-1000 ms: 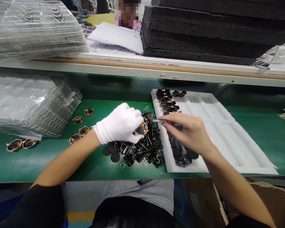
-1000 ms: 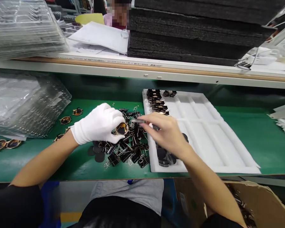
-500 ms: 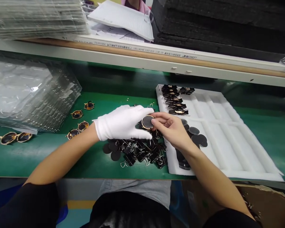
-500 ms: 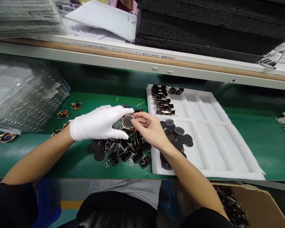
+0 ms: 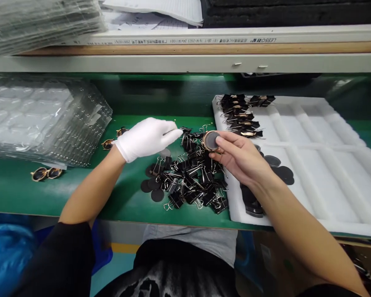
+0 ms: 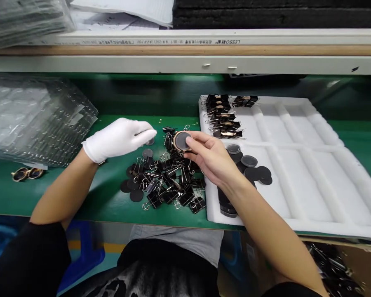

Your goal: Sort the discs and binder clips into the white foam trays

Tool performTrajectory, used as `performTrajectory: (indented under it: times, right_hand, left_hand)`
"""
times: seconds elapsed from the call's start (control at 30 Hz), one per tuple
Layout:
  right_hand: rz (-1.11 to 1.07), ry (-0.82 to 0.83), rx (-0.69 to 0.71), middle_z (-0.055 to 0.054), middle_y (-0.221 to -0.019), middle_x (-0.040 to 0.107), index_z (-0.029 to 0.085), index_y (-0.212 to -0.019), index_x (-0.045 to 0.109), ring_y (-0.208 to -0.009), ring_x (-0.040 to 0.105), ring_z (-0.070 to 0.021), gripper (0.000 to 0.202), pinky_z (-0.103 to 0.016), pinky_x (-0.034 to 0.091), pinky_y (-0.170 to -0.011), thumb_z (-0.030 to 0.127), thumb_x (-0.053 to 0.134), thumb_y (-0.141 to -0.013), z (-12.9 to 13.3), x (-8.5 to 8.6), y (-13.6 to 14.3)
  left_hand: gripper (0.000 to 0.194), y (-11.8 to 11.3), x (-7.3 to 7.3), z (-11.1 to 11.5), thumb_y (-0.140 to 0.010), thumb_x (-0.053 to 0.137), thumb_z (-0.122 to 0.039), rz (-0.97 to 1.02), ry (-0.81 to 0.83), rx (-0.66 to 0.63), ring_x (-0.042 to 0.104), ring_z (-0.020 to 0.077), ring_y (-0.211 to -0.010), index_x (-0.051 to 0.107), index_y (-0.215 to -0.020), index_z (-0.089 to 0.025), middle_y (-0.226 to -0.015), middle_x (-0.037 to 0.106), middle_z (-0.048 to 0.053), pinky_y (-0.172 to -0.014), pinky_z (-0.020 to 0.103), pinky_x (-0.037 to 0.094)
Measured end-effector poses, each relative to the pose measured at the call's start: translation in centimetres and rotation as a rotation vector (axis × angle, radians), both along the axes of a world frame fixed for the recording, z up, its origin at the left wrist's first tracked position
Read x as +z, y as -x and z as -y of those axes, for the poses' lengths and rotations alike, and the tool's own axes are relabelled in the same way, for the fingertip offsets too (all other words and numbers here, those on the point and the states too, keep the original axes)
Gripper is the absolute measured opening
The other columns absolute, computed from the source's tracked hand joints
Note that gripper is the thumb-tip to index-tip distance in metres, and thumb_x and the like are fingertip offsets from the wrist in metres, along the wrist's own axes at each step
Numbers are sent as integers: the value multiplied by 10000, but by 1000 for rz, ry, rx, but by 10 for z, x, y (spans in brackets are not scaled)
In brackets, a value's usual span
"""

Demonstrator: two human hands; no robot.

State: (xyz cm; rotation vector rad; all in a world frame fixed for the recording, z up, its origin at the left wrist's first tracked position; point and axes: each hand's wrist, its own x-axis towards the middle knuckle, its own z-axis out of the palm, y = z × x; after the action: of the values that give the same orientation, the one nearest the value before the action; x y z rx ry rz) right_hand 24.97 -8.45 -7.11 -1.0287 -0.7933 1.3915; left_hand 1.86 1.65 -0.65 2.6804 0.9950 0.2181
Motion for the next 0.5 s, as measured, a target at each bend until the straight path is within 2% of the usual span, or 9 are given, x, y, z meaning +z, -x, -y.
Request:
performTrajectory:
  times: [0.07, 0.17, 0.27, 0.3, 0.37, 0.43, 0.5]
  right_hand:
    - [-109, 84, -10, -18, -935, 778, 241, -907, 806, -795, 682, -112, 263, -206, 602, -687, 352, 936, -707, -3, 0, 0]
    - [-173, 158, -9, -11, -878, 776, 240, -881, 798, -774, 693, -114, 276, -194, 606, -672, 306, 956, -664, -5, -1, 1]
    - [-155, 154, 16, -14, -887, 779, 235, -897, 802, -780, 696, -111, 303, -186, 607, -685, 315, 968, -657, -4, 0, 0]
    - [-139, 147, 36, -19, -902, 782, 230, -908, 806, -775, 691, -106, 313, -183, 605, -690, 326, 970, -659, -3, 0, -2]
    - [-92, 131, 98, -35, -938, 786, 219, -925, 813, -770, 684, -99, 321, -180, 601, -693, 339, 968, -671, 0, 1, -5]
    - [-41, 107, 186, -51, -964, 787, 211, -935, 819, -773, 687, -102, 310, -180, 594, -674, 346, 959, -693, 2, 2, -8]
    - [-12, 69, 260, -54, -975, 787, 215, -944, 820, -780, 698, -108, 290, -182, 588, -652, 351, 945, -720, 4, 1, -8]
  left_hand:
    - [474, 0, -9, -2, -1026, 432, -519, -146, -33, -14, 604, 171, -661, 714, -823, -195, -728, 698, 23, -645, 294, 363]
    - [543, -13, -35, 5, -997, 442, -644, -223, -37, -53, 597, 189, -648, 712, -836, -201, -739, 700, 41, -609, 298, 319]
    - [472, -26, -56, 12, -1006, 478, -554, -223, -89, -110, 547, 174, -603, 657, -761, -193, -683, 655, 34, -617, 302, 294]
    - [441, -27, -57, 12, -1004, 490, -499, -193, -76, -123, 509, 157, -578, 626, -717, -193, -641, 616, 17, -614, 300, 284]
    - [433, -26, -51, 11, -983, 511, -427, -61, 1, -93, 414, 125, -542, 532, -622, -189, -564, 503, -20, -591, 293, 260]
    - [463, -24, -38, 10, -958, 531, -407, 135, 82, 9, 355, 105, -538, 438, -563, -186, -530, 402, -42, -568, 283, 248]
    - [470, -23, -26, 13, -953, 537, -399, 335, 130, 112, 366, 95, -552, 426, -551, -183, -537, 387, -48, -567, 270, 268]
